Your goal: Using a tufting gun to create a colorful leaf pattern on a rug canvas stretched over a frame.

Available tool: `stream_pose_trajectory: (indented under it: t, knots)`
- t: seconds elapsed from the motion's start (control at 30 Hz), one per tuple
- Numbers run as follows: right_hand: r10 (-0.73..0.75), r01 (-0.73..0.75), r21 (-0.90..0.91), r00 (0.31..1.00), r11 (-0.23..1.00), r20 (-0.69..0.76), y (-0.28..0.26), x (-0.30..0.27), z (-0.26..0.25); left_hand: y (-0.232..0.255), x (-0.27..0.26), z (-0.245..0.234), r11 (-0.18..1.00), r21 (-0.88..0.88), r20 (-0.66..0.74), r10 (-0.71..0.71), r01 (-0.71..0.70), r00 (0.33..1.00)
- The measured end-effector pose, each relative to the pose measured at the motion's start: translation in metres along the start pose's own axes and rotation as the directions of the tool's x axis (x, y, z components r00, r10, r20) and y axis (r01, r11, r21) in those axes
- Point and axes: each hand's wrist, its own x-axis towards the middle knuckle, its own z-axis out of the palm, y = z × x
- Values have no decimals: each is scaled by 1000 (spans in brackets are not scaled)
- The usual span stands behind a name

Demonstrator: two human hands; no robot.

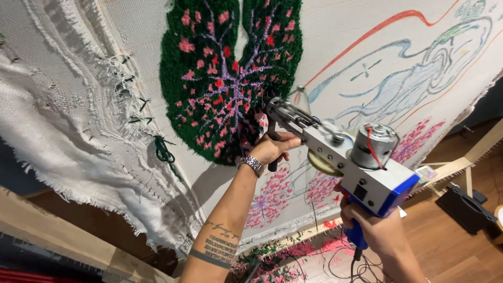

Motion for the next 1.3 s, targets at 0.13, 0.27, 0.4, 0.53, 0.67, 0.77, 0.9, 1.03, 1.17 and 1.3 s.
stream_pose_trajectory:
  t: [0.13,0.27,0.4,0.53,0.67,0.77,0.9,1.03,1.17,1.3]
  knots:
    - [2,-5,105,1000,994,27,8,-5,-32,12,-15,15,997,-63,21,-35,36,999]
    - [77,-91,184,994,979,81,9,-14,-82,13,-26,35,984,-176,235,26,17,972]
    - [54,-71,207,995,976,88,1,-26,-107,16,-35,52,965,-262,380,126,-24,916]
    - [10,-28,236,997,971,80,3,-40,-127,33,-47,66,956,-283,446,196,-70,873]
    - [57,-64,206,998,976,41,-9,-48,-122,51,-63,74,985,-164,371,116,-58,921]
    - [41,-51,217,998,975,50,-9,-49,-119,51,-65,74,999,-41,308,22,-10,951]
    - [38,-51,218,997,975,65,1,-41,-116,45,-64,69,991,128,236,-73,43,969]
    - [39,-51,113,994,992,105,-26,-37,-81,27,-54,58,998,66,245,-34,18,969]
    - [77,-92,122,990,988,120,-26,-30,-75,26,-51,52,995,100,248,-44,20,968]
    - [77,-92,131,990,987,118,-24,-27,-70,23,-47,48,990,128,238,-84,55,968]
